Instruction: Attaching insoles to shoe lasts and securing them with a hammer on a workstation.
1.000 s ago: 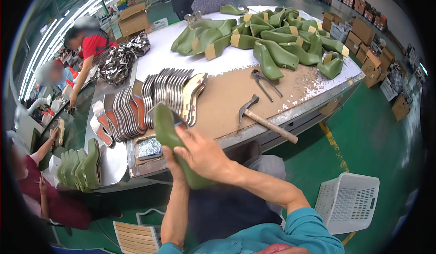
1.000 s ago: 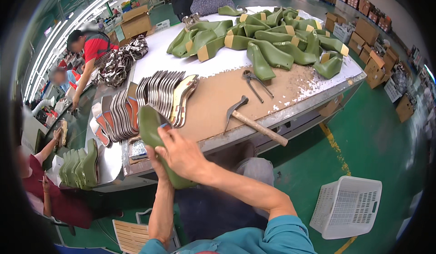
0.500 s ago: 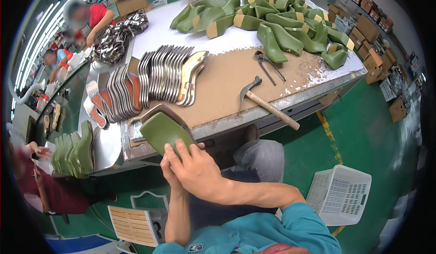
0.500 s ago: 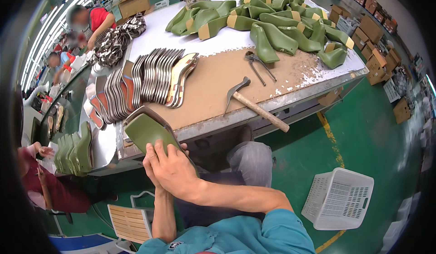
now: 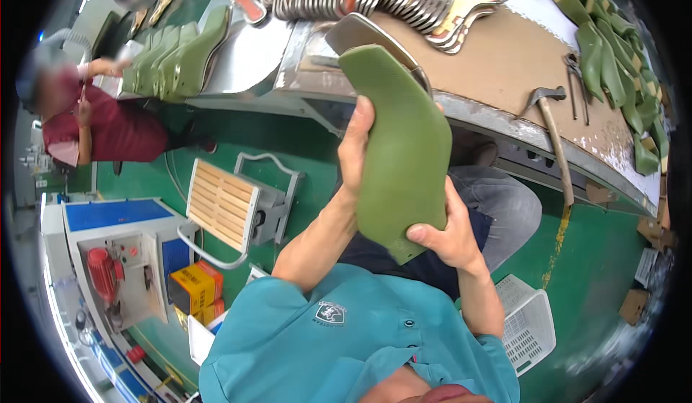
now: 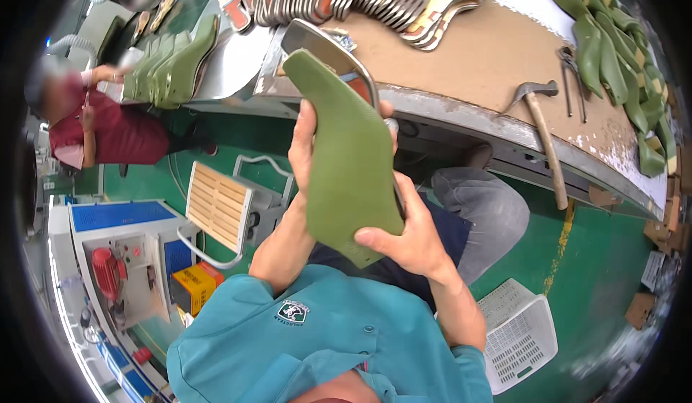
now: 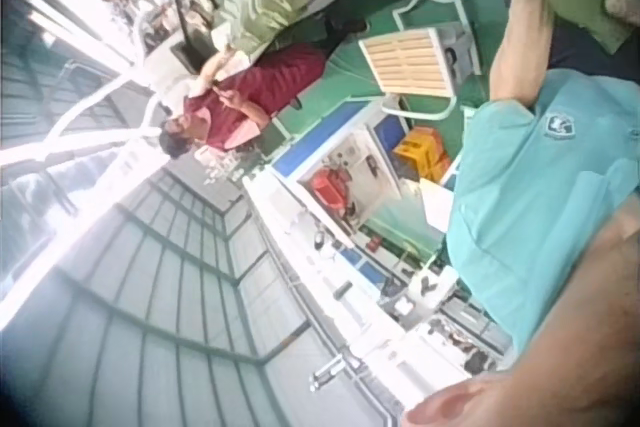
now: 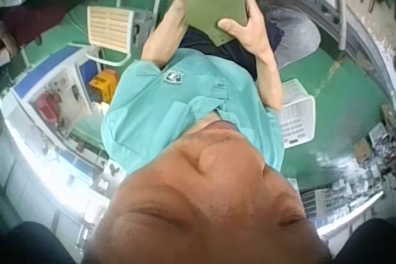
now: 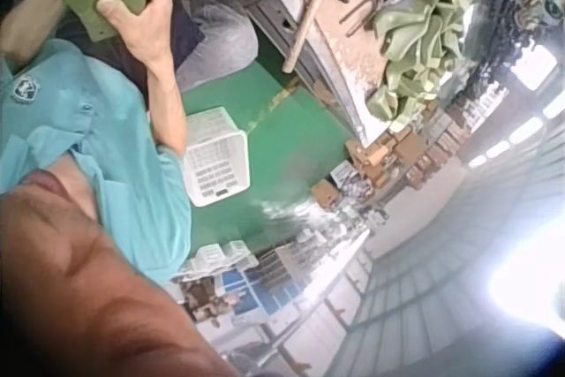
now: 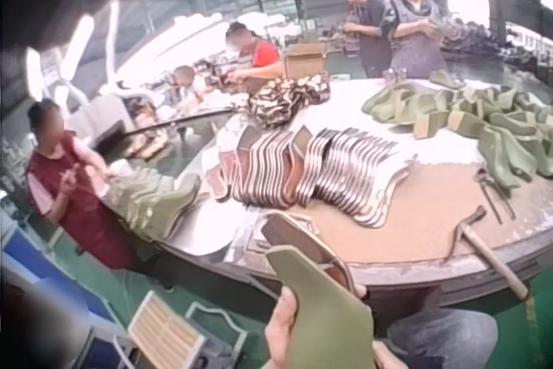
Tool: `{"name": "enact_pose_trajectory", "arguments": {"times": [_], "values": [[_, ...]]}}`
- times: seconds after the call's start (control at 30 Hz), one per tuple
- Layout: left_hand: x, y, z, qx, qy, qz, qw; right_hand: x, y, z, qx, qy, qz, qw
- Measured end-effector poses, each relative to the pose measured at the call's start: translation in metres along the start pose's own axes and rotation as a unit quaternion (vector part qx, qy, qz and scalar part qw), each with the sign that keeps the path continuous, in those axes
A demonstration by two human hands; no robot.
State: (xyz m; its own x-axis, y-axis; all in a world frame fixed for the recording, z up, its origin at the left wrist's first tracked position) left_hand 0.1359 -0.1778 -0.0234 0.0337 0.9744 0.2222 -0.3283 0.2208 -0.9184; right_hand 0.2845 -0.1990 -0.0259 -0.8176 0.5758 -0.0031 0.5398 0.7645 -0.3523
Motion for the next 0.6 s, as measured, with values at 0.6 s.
{"name": "enact_pose_trajectory", "arguments": {"times": [0.6], "values": [[0.015, 0.021, 0.081, 0.243, -0.320, 0.117, 0.908, 0.087, 0.064, -0.025, -0.617, 0.121, 0.007, 0.777]]}}
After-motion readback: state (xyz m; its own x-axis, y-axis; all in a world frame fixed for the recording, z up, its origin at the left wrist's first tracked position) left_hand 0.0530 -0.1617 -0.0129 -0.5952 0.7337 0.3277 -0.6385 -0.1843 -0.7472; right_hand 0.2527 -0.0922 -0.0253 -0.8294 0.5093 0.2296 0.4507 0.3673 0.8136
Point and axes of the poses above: each hand's wrist, its own x-axis towards the middle knuckle, its own y-axis out of the back of the hand, z = x × y, the point moved 2 cm from there along x, towards the middle knuckle, and after that the axes turned 12 degrees about -z, right-handed, at the moved point
